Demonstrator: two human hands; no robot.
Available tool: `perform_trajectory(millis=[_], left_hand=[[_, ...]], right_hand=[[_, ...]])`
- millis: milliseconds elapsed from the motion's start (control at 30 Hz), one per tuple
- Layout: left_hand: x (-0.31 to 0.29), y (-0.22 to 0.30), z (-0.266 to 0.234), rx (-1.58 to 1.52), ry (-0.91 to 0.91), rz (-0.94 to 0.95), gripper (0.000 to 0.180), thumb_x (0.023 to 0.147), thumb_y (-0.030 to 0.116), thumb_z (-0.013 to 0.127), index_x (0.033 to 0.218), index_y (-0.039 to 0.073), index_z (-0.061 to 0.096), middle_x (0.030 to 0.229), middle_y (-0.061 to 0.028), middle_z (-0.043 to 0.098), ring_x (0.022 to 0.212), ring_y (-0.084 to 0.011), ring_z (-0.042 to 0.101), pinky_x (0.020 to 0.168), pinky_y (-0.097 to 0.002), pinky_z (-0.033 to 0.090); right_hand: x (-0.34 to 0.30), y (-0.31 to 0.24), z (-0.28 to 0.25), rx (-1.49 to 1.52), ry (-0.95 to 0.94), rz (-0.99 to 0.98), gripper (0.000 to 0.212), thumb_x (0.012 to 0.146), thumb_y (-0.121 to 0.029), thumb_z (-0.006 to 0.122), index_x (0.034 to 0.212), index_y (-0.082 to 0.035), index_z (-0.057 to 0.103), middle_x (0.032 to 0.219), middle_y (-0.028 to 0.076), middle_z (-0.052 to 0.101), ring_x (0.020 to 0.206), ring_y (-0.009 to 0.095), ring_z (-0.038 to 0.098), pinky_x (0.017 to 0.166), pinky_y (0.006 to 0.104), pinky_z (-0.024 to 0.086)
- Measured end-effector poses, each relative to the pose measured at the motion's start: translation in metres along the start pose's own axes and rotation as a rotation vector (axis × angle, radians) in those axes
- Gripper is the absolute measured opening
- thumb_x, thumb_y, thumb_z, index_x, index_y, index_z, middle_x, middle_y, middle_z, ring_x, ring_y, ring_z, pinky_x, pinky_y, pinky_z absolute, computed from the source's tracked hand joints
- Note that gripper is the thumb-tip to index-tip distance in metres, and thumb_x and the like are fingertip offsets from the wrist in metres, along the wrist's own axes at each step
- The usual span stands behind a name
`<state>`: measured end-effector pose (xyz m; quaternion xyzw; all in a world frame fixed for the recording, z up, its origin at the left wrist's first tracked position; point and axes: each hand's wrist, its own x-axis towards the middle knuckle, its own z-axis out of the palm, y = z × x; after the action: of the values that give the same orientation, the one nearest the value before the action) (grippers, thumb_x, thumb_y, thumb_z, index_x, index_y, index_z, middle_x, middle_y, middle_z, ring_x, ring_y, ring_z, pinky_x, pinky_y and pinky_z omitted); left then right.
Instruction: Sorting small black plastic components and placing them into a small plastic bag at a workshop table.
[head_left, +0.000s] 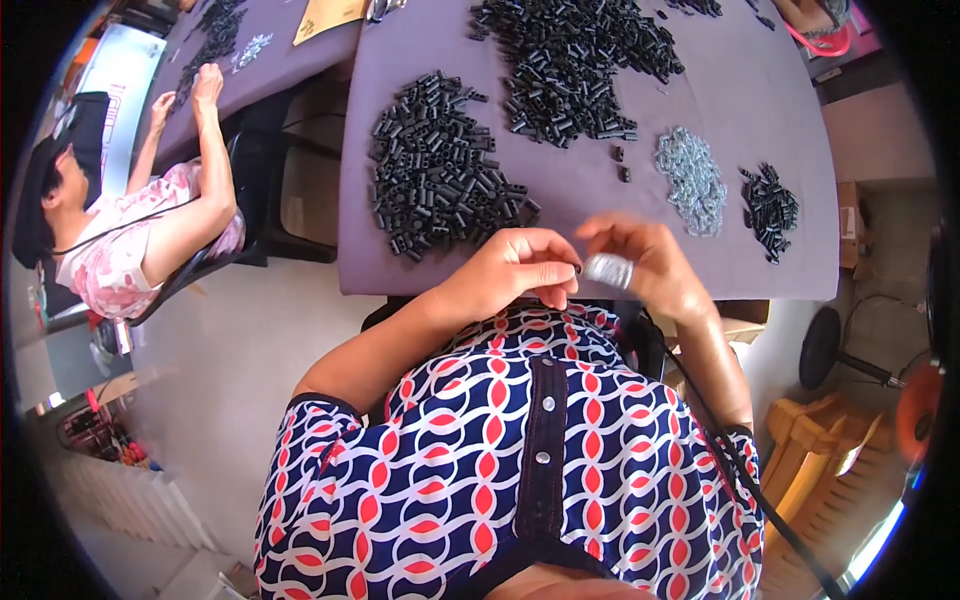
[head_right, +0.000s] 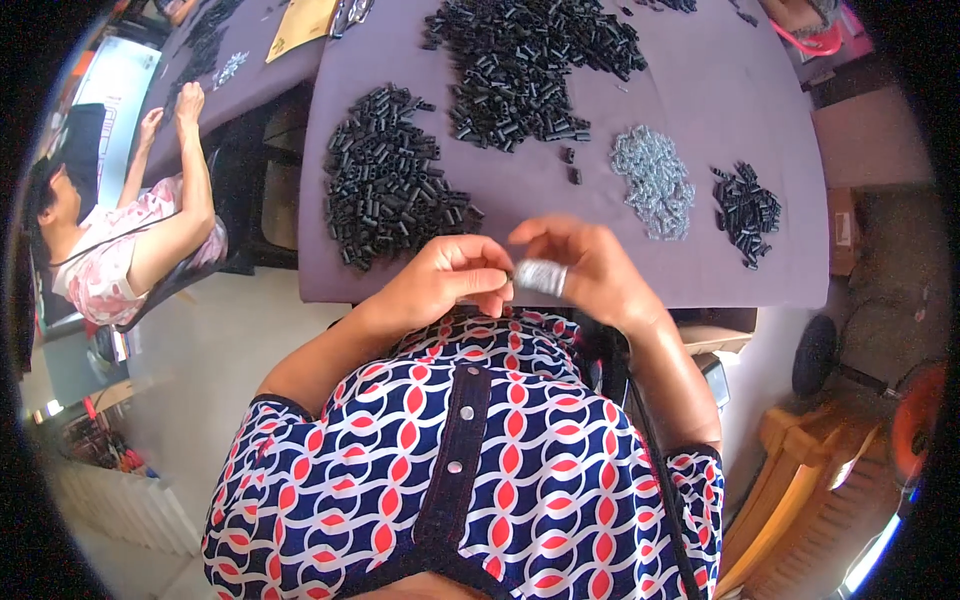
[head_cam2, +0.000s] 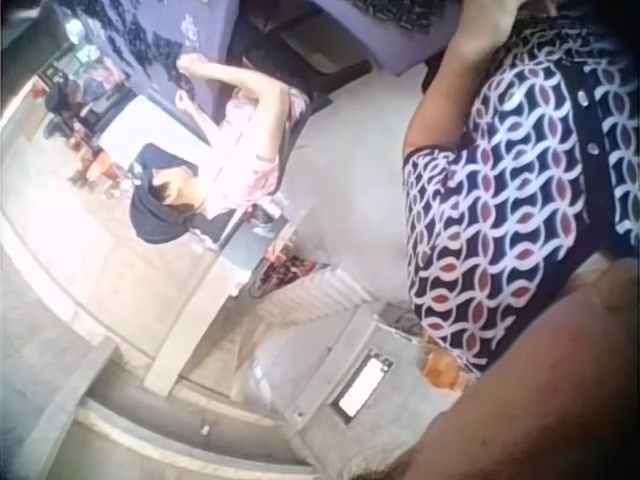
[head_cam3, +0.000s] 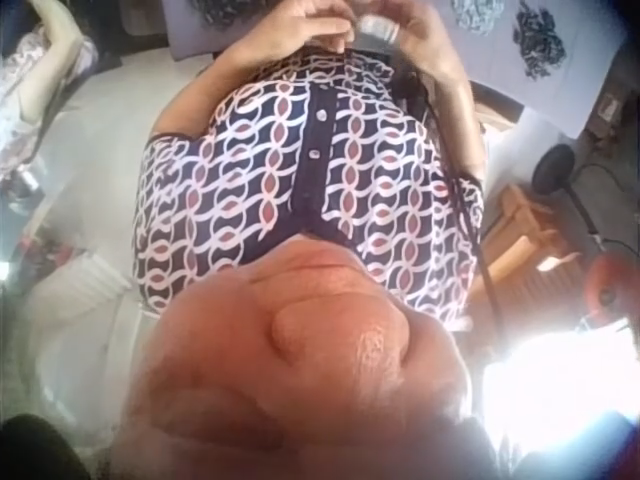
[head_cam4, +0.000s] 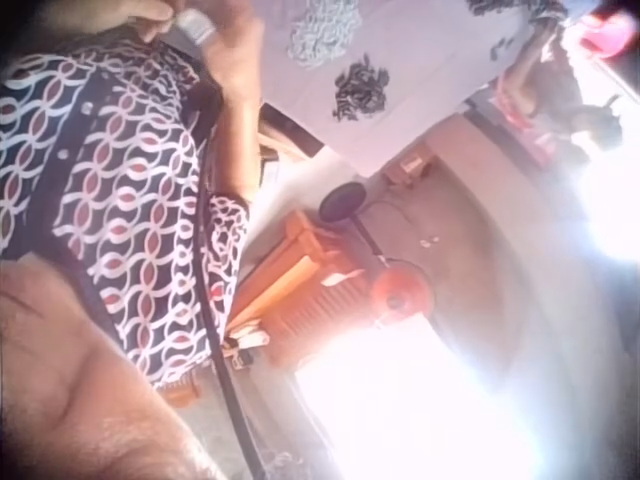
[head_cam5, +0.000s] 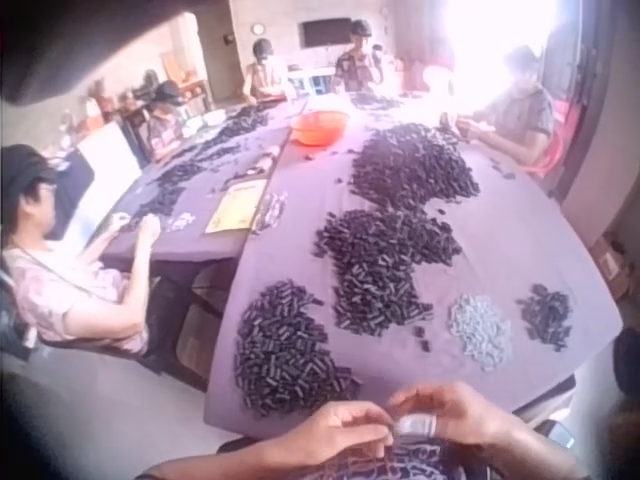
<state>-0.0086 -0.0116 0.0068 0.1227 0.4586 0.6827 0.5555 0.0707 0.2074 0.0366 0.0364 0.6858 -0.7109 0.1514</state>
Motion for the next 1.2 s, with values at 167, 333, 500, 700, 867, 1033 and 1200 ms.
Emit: perform_trajectory(millis=[167,333,500,700,867,1033,1200], left_hand=[[-0.001,-0.001,0.001,0.014,0.068,0.036,0.014,0.097,0.011,0.061,0.107,0.001,0.063,0.092,-0.0090,0.070,0.078,-0.0146,0.068,0.073,-0.0272,0.057],[0.002,-0.004,-0.003,-0.022,0.067,0.059,0.015,0.098,0.011,0.060,0.109,0.000,0.061,0.097,-0.0118,0.071,0.080,-0.0160,0.070,0.074,-0.0288,0.058],[0.001,-0.002,-0.006,-0.007,0.044,0.029,0.015,0.100,0.009,0.054,0.111,-0.001,0.059,0.101,-0.0147,0.070,0.084,-0.0193,0.070,0.079,-0.0306,0.057],[0.002,-0.005,-0.006,0.032,-0.032,0.036,0.015,0.100,0.007,0.054,0.112,-0.002,0.058,0.103,-0.0145,0.069,0.087,-0.0194,0.070,0.081,-0.0304,0.056],[0.002,-0.005,-0.006,0.060,-0.024,0.037,0.016,0.099,0.007,0.056,0.112,-0.003,0.057,0.102,-0.0140,0.069,0.087,-0.0189,0.070,0.081,-0.0298,0.056],[0.003,-0.008,-0.006,0.032,-0.023,0.036,0.015,0.099,0.007,0.056,0.111,-0.003,0.057,0.102,-0.0140,0.069,0.087,-0.0189,0.070,0.080,-0.0297,0.056],[0.001,-0.008,-0.005,0.059,-0.025,0.046,0.015,0.099,0.008,0.056,0.111,-0.002,0.057,0.102,-0.0136,0.069,0.087,-0.0185,0.070,0.079,-0.0291,0.056]], right_hand=[[0.042,-0.014,-0.035,-0.802,0.441,-0.221,0.029,0.078,0.003,0.067,0.107,-0.001,0.066,0.099,0.010,0.068,0.091,0.026,0.067,0.082,0.0335,0.053],[0.077,-0.015,-0.040,-1.210,0.492,-0.409,0.026,0.077,-0.001,0.066,0.103,-0.002,0.067,0.103,0.010,0.065,0.095,0.033,0.061,0.083,0.0420,0.052],[0.076,0.001,-0.030,-1.339,0.412,-0.527,0.033,0.073,-0.003,0.068,0.106,-0.005,0.068,0.111,0.008,0.063,0.103,0.030,0.057,0.087,0.0413,0.049],[0.040,-0.006,-0.023,-1.235,0.349,-0.494,0.044,0.063,0.004,0.061,0.106,-0.002,0.067,0.116,0.011,0.061,0.107,0.033,0.055,0.092,0.0427,0.047],[0.056,-0.011,-0.026,-1.179,0.456,-0.479,0.044,0.063,0.005,0.059,0.105,-0.002,0.067,0.111,0.012,0.062,0.101,0.035,0.056,0.091,0.0418,0.048],[0.086,-0.008,-0.017,-1.204,0.433,-0.553,0.033,0.067,0.000,0.066,0.100,-0.006,0.069,0.098,0.008,0.062,0.095,0.030,0.057,0.085,0.0416,0.049],[0.101,0.001,-0.007,-1.253,0.420,-0.548,0.027,0.070,-0.003,0.067,0.097,-0.008,0.068,0.093,0.007,0.061,0.091,0.029,0.056,0.082,0.0411,0.048]])
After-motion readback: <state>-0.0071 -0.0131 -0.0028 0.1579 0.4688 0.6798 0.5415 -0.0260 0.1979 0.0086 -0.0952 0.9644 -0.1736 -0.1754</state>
